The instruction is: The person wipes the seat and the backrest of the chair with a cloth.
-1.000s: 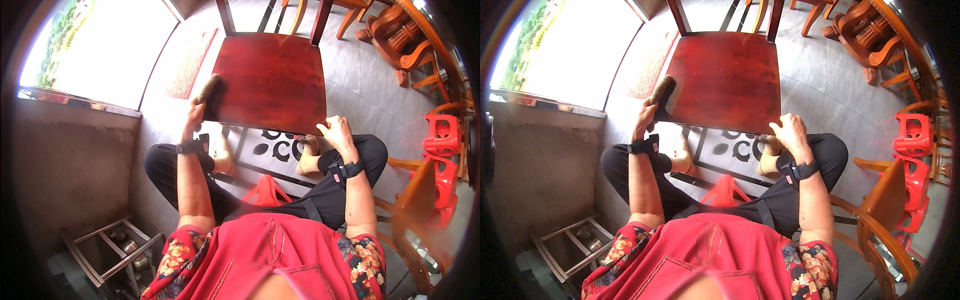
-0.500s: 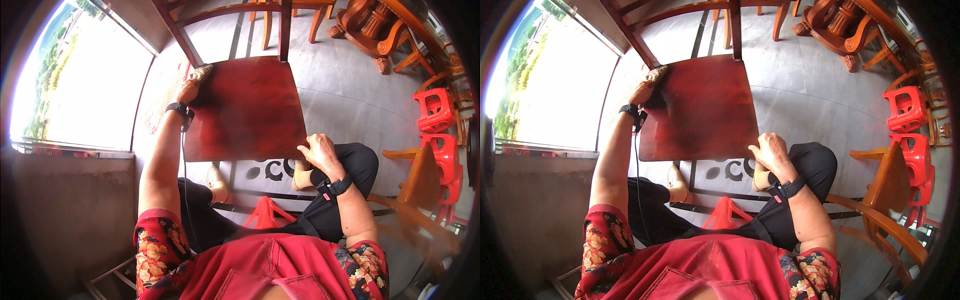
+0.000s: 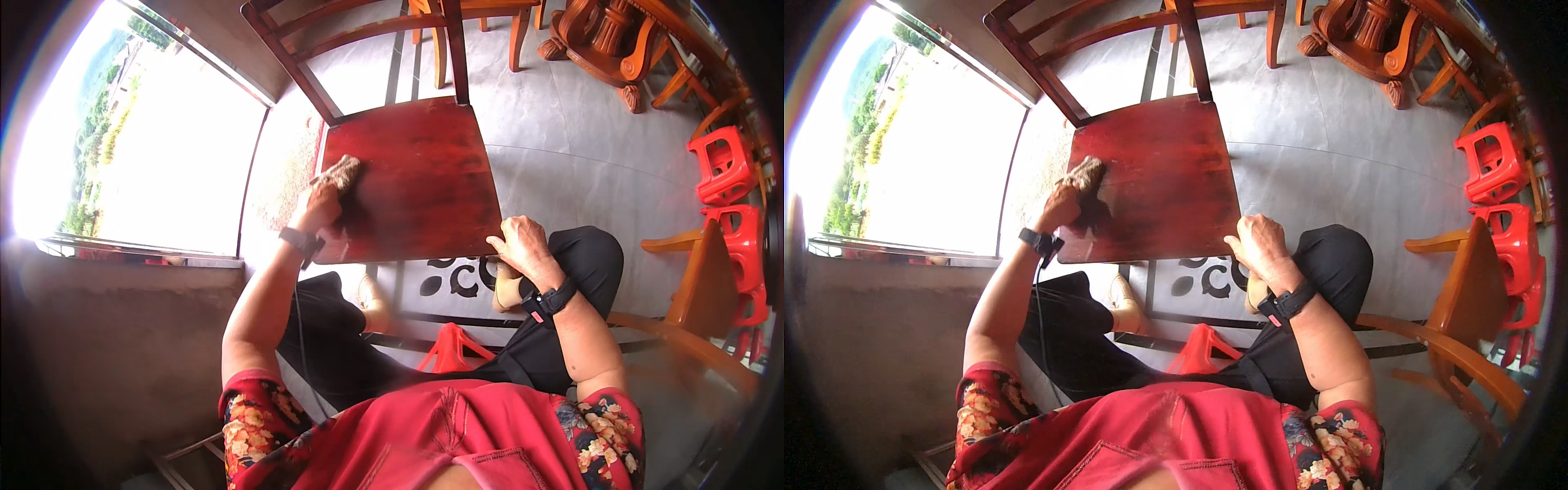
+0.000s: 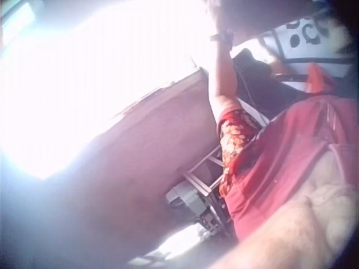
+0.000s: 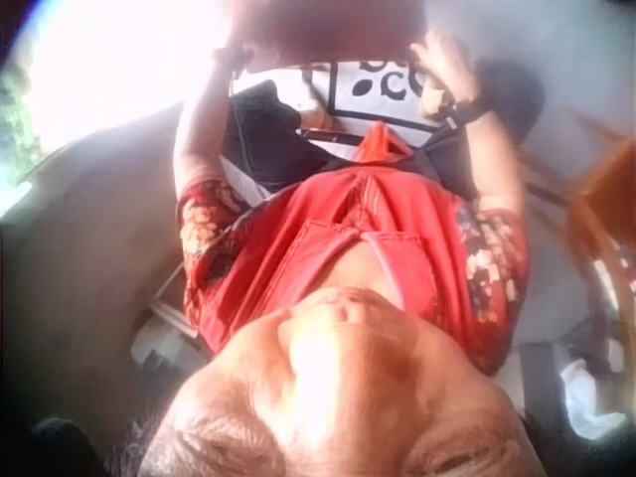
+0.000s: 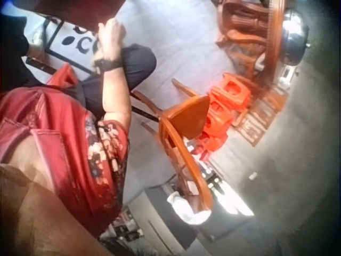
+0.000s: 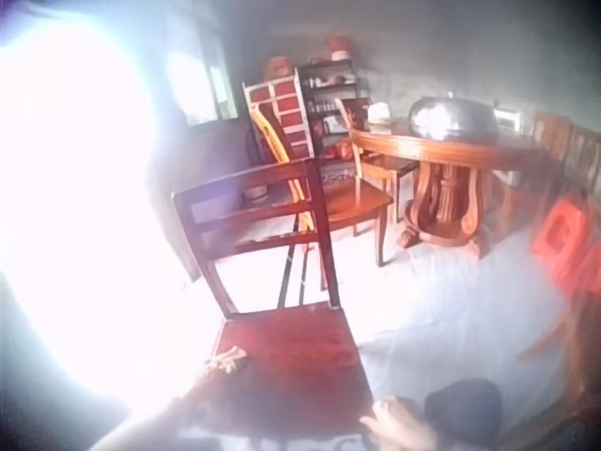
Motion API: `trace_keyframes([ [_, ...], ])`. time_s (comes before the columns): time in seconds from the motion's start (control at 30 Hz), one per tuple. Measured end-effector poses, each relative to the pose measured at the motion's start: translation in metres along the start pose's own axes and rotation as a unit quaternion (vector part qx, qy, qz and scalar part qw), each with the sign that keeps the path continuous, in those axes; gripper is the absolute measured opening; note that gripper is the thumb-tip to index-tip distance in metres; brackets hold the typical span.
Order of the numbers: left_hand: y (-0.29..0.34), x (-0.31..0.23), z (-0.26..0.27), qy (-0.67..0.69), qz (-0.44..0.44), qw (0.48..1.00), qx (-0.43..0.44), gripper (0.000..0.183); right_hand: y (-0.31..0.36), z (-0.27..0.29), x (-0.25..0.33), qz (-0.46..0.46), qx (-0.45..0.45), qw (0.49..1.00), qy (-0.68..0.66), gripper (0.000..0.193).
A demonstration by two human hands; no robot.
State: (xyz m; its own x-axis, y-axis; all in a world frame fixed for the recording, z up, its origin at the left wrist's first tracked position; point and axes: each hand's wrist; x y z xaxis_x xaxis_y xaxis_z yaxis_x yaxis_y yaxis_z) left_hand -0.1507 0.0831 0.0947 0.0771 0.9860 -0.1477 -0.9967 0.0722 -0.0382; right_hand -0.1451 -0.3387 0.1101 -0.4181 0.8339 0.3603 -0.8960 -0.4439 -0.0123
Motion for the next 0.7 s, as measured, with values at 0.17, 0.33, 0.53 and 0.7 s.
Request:
trace_keyframes([
  [0.17,-0.013,0.037,-0.013,0.034,0.038,0.999,0.005,0.061,-0.005,-0.002,0.005,0.017,0.019,1.000,-0.001,0.033],
  [0.33,-0.059,0.123,-0.027,-0.017,0.172,0.985,-0.018,0.045,-0.015,0.002,0.019,0.039,0.033,0.998,-0.028,0.036],
  [0.53,-0.100,0.024,-0.031,0.091,0.125,0.988,0.008,0.042,-0.002,0.006,-0.011,-0.019,0.037,0.999,-0.001,0.032],
  [0.7,0.005,0.082,-0.081,-0.096,-0.048,0.988,-0.112,0.057,-0.005,-0.012,-0.001,0.039,0.013,0.999,-0.006,0.027],
])
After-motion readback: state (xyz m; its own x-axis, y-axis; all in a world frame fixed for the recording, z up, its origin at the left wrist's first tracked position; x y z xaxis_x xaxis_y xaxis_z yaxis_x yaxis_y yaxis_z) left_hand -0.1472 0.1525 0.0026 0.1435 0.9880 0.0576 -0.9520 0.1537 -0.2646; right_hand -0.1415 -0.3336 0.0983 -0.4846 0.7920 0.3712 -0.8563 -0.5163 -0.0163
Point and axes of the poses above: each hand's wrist, its own y-axis away from the middle knuckle, its own z-axis out of the back of the hand, x = y × z, and after that the axes turned 4 degrees about -x, right-handed
